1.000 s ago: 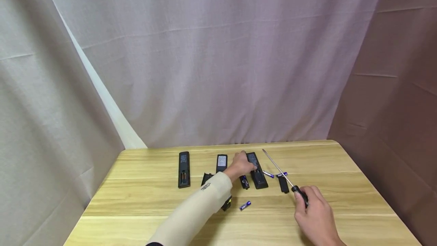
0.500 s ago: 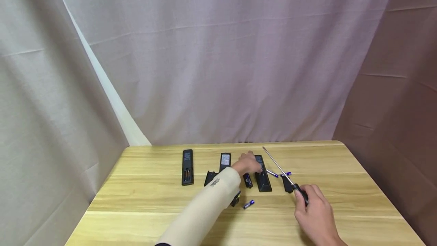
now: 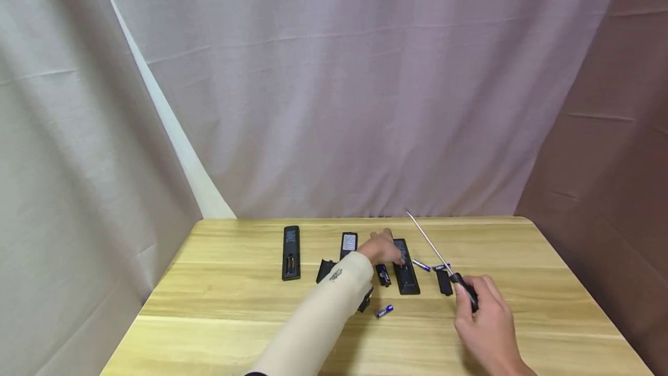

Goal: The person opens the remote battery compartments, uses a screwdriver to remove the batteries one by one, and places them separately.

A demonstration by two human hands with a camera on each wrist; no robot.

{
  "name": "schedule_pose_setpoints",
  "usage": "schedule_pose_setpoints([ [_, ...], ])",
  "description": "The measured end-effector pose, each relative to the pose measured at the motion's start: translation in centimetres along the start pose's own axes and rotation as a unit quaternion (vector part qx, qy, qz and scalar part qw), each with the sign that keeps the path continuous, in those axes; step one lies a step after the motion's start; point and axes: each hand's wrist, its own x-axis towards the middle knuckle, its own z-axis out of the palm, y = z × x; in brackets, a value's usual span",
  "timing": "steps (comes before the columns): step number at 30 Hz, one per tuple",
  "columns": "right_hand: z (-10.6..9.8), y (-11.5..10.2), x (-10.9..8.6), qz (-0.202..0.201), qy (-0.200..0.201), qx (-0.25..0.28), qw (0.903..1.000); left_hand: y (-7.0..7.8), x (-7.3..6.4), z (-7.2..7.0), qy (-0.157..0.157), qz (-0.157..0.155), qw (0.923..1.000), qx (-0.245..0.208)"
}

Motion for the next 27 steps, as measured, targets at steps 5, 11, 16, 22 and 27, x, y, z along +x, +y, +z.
schedule_pose_setpoints([
  [5, 0.0, 0.2, 0.1, 0.003, 0.010, 0.008, 0.9999, 0.1, 0.2, -0.1, -0.009, -0.006, 0.9999, -0.001],
  [11, 0.2, 0.6, 0.3, 0.014, 0.003, 0.003, 0.9999, 0.1, 0.4, -0.5, -0.022, -0.002, 0.9997, 0.007],
  [16, 0.0, 1.0, 0.2, 0.032, -0.022, -0.003, 0.9992, 0.3, -0.2, -0.9, -0.030, -0.005, 0.9995, -0.003],
  [22, -0.3, 1.4, 0.3, 0.044, -0.042, -0.016, 0.9980, 1.0, -1.3, -1.6, -0.024, -0.012, 0.9996, 0.001],
  [27, -0.6, 1.5, 0.3, 0.049, -0.044, -0.017, 0.9977, 1.7, -1.7, -1.6, -0.023, -0.022, 0.9992, 0.023],
])
